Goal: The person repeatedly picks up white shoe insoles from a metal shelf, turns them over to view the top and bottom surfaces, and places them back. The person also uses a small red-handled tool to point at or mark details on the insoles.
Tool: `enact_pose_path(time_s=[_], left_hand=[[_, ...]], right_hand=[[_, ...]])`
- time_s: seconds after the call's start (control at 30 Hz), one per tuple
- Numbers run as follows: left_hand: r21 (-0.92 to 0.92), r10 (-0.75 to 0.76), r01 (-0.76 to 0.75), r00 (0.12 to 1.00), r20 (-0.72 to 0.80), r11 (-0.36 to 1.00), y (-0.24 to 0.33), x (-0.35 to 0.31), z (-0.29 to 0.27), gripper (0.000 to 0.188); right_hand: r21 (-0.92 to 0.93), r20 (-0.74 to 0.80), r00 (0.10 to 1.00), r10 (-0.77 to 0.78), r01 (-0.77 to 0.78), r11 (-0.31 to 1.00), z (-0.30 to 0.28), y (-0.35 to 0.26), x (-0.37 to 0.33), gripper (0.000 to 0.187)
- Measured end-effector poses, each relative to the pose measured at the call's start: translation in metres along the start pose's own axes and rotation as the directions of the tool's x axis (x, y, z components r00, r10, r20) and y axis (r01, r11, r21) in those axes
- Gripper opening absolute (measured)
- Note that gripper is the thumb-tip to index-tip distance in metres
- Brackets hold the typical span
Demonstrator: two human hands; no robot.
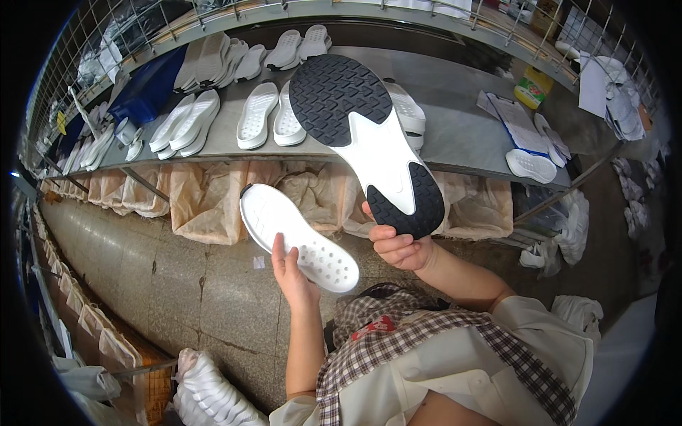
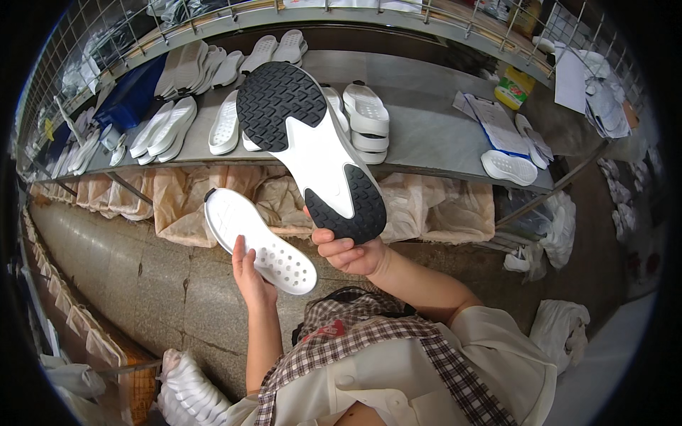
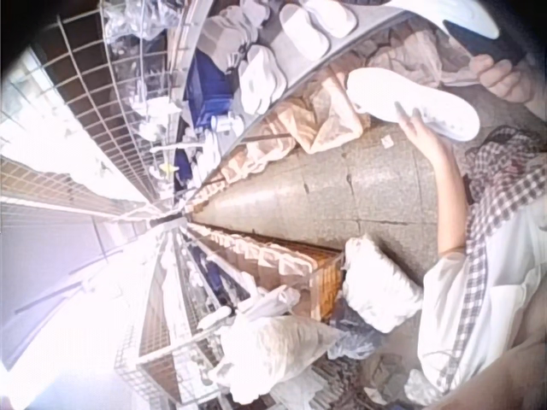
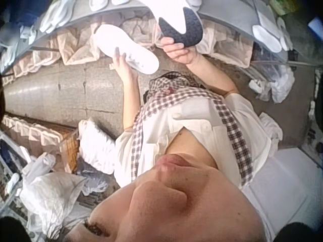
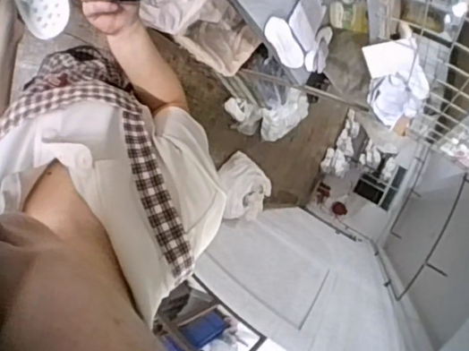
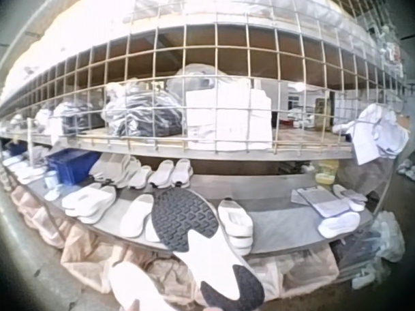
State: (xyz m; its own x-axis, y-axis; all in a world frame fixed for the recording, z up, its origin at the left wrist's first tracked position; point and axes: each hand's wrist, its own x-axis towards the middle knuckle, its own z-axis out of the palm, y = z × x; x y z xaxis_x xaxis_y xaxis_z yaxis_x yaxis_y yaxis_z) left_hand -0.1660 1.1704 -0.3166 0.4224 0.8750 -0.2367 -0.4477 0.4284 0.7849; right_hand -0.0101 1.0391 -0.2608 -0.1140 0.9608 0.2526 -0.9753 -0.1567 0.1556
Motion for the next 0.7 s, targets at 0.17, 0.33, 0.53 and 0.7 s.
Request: enact_pose_path(time_s=[0.17, 0.33, 0.53, 0.7], left_hand=[[-0.007, 0.008, -0.008, 1.0, 0.012, 1.0, 0.0, 0.001, 0.001, 0.045], [0.036, 0.014, -0.014, 1.0, 0.0, 0.999, 0.0, 0.002, -0.003, 0.045], [0.063, 0.009, -0.009, 1.0, 0.001, 0.998, -0.001, 0.0, -0.013, 0.048], [0.063, 0.021, -0.024, 0.999, 0.043, 0.998, 0.002, -0.004, -0.021, 0.053]], right_hand=[[-0.01, 0.002, 1.0, 0.017, -0.017, 1.0, -0.001, -0.002, 0.001, 0.04], [-0.641, -0.277, 0.889, -0.365, 0.112, 0.759, 0.004, -0.014, 0.009, 0.037], [-0.948, -0.275, 0.535, -0.799, -0.011, 0.319, 0.006, -0.056, 0.048, 0.033], [-0.978, -0.199, 0.341, -0.919, -0.008, 0.209, 0.01, -0.124, 0.089, 0.031]])
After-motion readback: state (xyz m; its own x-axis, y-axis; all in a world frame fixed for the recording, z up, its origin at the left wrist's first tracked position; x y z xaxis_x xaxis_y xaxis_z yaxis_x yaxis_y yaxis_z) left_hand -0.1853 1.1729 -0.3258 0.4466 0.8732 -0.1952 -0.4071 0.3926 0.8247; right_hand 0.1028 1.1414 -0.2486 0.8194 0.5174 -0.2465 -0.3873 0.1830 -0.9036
